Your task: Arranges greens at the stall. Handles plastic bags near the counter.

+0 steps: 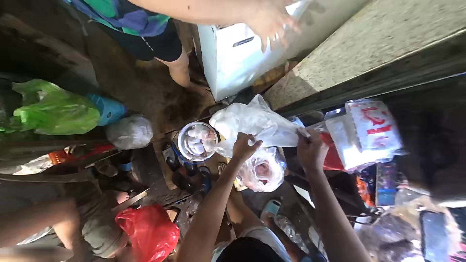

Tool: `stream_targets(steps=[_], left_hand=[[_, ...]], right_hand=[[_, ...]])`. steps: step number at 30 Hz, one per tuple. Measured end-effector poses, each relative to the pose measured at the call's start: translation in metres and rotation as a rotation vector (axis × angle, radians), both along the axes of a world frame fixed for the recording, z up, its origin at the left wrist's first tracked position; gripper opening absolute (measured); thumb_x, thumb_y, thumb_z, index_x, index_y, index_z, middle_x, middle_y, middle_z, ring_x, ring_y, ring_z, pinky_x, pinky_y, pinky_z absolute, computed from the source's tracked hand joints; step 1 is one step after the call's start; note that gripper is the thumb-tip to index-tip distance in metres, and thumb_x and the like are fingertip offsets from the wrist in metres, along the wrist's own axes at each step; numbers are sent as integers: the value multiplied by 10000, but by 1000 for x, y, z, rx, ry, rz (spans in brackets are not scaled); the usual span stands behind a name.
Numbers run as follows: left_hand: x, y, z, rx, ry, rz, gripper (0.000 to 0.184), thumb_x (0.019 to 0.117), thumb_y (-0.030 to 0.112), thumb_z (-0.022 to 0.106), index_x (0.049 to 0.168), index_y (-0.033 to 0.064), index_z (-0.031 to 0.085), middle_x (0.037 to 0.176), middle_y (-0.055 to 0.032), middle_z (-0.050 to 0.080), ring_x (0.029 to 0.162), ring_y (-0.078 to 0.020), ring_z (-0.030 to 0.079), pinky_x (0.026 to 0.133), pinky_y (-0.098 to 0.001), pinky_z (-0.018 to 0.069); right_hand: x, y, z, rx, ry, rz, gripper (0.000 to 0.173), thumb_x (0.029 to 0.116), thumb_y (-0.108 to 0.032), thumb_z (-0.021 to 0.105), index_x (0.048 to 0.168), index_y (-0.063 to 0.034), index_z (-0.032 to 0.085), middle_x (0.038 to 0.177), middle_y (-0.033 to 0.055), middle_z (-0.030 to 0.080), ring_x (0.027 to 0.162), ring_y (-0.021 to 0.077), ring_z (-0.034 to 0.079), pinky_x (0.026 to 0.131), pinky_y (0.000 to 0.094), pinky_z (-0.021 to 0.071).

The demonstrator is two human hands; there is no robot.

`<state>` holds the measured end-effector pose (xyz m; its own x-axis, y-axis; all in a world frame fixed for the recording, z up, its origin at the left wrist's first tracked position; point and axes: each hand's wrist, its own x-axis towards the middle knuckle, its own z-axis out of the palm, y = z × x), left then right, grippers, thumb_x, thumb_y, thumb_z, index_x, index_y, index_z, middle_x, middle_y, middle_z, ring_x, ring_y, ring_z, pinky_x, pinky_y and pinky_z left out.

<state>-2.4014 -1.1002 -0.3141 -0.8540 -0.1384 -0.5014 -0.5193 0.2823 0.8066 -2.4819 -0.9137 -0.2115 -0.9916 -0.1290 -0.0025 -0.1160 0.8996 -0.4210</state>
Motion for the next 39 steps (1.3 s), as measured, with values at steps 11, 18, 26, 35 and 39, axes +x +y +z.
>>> stream_targets(steps=[11,18,26,35,39], left_hand=[[79,83,52,40,34,-47,312,1047,250,515,1136,42,730,1128,-147,707,1038,-275,699,912,-467,563],[114,125,34,114,67,-359,225,1014,144,549,1138,53,713,1174,-166,679,911,-334,710,742,-516,585],[152,113,3,196,-76,-282,239,1028,172,543,1120,52,729,1211,-166,674,950,-336,709,781,-516,589],[131,103,28,234,-59,-340,259,1040,145,526,1149,42,736,1256,-160,677,1035,-330,702,861,-497,570],[137,109,14,251,-46,-346,265,1044,153,516,1142,37,733,1227,-168,683,1026,-336,701,855,-500,574]], right_hand=[[-44,-71,-58,330,-812,396,448,1013,-64,553,1442,55,499,1366,328,570,1273,483,561,1052,650,436],[-5,-63,-72,139,-912,279,504,1121,-148,340,1578,53,273,1611,239,353,1506,267,349,1236,383,282],[29,-103,-60,-126,-889,8,480,1131,-224,306,1558,-14,363,1551,162,460,1427,163,452,1186,302,367],[42,-103,-53,-59,-741,133,418,1097,-154,410,1487,-20,475,1448,136,566,1338,123,541,1111,299,458],[46,-93,-74,-142,-824,-24,370,1087,-102,435,1415,60,492,1368,159,587,1260,107,558,1061,243,464]])
